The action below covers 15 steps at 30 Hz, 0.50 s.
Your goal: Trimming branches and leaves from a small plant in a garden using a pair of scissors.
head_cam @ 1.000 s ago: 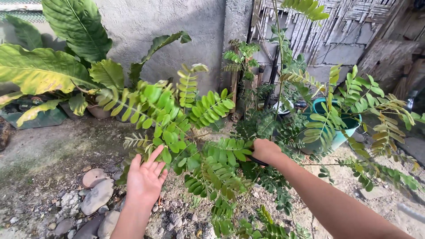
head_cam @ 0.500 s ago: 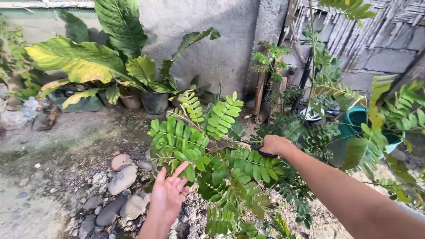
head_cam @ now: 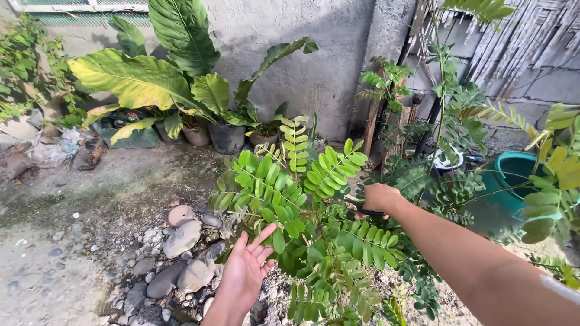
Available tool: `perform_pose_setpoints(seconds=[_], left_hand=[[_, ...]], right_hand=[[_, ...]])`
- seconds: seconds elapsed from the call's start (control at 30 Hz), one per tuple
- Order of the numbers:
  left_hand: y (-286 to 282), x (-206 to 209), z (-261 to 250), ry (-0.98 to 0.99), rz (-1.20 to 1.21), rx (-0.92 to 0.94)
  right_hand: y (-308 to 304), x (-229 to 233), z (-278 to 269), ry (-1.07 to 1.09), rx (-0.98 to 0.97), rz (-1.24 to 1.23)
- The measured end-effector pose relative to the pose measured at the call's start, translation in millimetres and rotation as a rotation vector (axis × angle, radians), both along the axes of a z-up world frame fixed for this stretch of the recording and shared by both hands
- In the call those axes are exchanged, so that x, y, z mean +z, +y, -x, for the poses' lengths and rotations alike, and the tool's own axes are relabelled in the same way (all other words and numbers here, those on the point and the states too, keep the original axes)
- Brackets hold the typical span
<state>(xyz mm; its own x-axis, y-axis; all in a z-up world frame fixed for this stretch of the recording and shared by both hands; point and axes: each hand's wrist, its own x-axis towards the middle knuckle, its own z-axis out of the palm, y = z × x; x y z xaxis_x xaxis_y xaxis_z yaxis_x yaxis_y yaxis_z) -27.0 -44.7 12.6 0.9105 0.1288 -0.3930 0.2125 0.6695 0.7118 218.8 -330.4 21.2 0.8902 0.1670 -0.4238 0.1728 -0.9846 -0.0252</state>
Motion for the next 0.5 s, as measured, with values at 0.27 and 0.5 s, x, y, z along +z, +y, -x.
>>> perform_pose_setpoints(seconds=[0.27, 0.5], left_hand=[[12.0, -0.4, -11.2, -0.034, -0.051, -0.024], [18.2, 2.0, -36.7, -0.041, -0.062, -0.039]], right_hand=[[-6.7, -24.5, -4.3, -0.110, 0.050, 0.017], [-44.8, -60.6, -14.5, -0.263, 0.001, -0.049]])
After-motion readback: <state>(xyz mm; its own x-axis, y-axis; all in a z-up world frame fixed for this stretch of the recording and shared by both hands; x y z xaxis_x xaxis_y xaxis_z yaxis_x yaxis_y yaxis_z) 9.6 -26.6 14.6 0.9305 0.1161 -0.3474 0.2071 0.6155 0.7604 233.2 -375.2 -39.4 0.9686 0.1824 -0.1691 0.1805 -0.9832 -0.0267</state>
